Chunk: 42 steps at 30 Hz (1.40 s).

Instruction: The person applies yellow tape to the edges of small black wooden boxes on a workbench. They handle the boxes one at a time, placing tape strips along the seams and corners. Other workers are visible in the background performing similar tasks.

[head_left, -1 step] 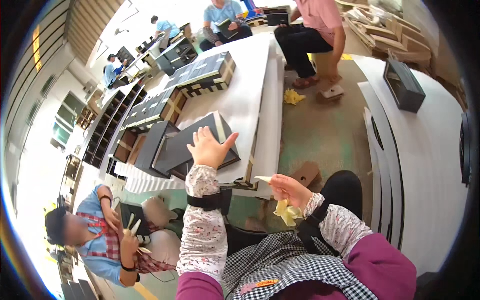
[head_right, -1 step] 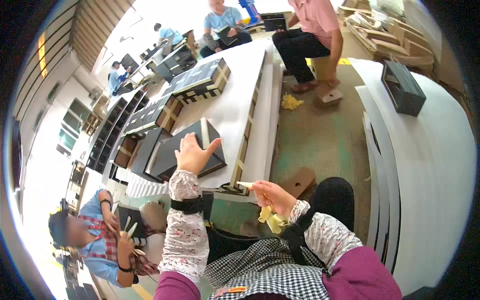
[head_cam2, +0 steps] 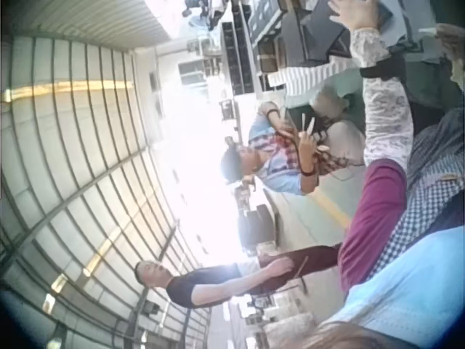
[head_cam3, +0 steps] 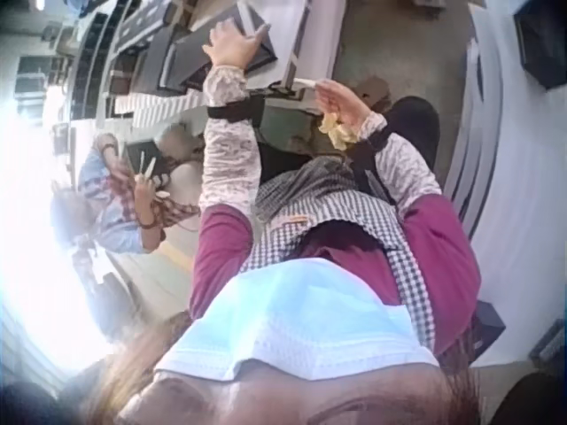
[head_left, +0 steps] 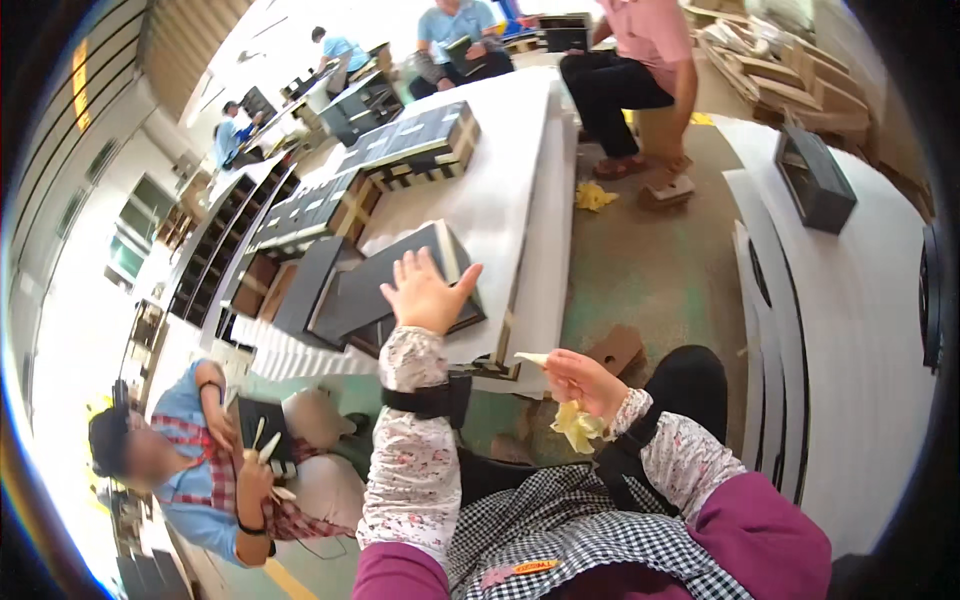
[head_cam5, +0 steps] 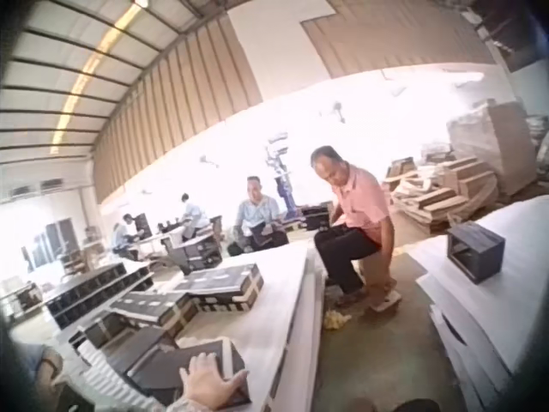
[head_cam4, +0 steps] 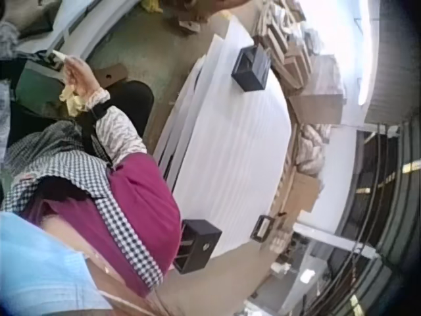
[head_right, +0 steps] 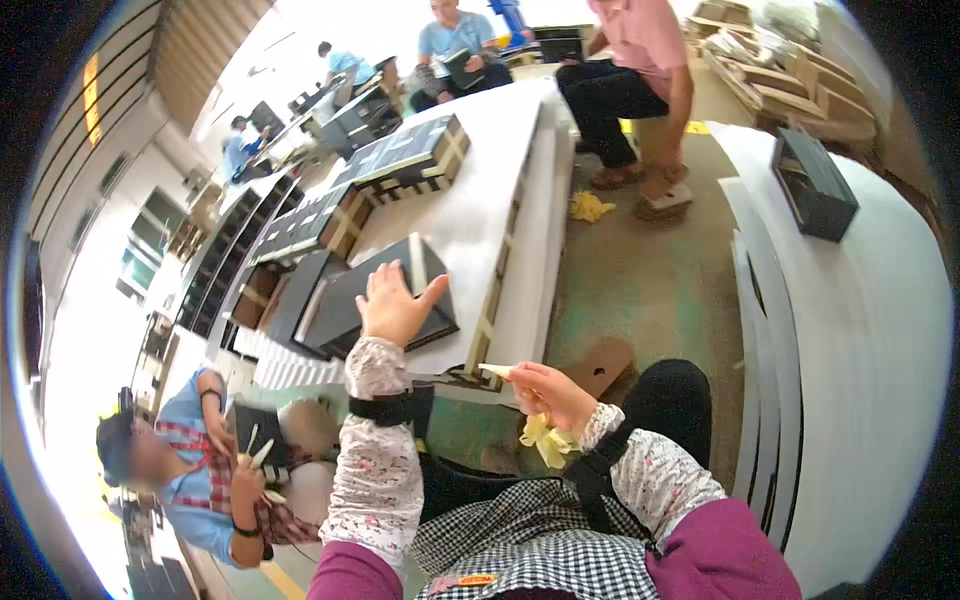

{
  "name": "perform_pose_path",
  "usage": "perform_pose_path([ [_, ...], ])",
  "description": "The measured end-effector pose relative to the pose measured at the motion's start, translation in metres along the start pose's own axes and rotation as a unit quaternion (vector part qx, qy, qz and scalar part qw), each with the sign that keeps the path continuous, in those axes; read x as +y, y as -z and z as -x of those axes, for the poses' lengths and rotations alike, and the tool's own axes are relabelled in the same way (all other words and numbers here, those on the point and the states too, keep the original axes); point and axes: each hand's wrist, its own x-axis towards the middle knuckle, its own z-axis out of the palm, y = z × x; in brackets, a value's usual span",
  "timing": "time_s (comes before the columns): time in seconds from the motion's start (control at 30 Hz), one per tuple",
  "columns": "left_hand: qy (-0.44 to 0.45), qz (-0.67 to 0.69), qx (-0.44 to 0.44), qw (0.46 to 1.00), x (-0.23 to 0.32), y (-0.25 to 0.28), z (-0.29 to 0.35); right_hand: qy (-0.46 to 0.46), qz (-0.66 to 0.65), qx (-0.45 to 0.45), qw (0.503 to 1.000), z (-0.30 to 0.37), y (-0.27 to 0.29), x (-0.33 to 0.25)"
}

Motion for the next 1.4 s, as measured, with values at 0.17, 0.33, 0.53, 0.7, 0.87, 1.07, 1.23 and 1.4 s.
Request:
perform_pose_path([
  [0.17, -0.041, -0.024, 0.053, 0.997, 0.009, -0.014, 0.007, 0.009, 0.006, 0.054, 0.998, 0.013, -0.010, -0.002],
  [0.33, -0.191, 0.068, 0.047, 0.978, -0.020, -0.007, 0.020, 0.016, 0.003, -0.026, 1.000, 0.000, 0.007, 0.012],
  [0.53, -0.304, 0.078, -0.086, 0.946, -0.067, 0.031, 0.018, 0.018, -0.011, -0.024, 0.999, -0.002, 0.006, 0.013],
  [0.7, -0.311, 0.037, -0.151, 0.938, -0.092, 0.046, 0.009, 0.020, 0.019, 0.003, 1.000, 0.000, 0.007, 0.014],
  [0.87, -0.268, 0.098, -0.043, 0.957, -0.069, 0.031, 0.008, 0.008, 0.037, 0.011, 0.999, -0.003, 0.010, 0.015],
  [1.07, -0.192, 0.181, 0.126, 0.956, -0.024, 0.005, -0.001, -0.012, 0.052, -0.006, 0.999, -0.013, 0.014, 0.023],
  [1.23, -0.166, 0.197, 0.157, 0.954, -0.012, -0.005, -0.007, -0.010, 0.063, 0.006, 0.998, -0.007, 0.012, 0.017],
  [1.4, -0.156, 0.209, 0.168, 0.951, -0.011, -0.006, -0.006, -0.016, 0.067, -0.010, 0.998, -0.010, 0.015, 0.023],
])
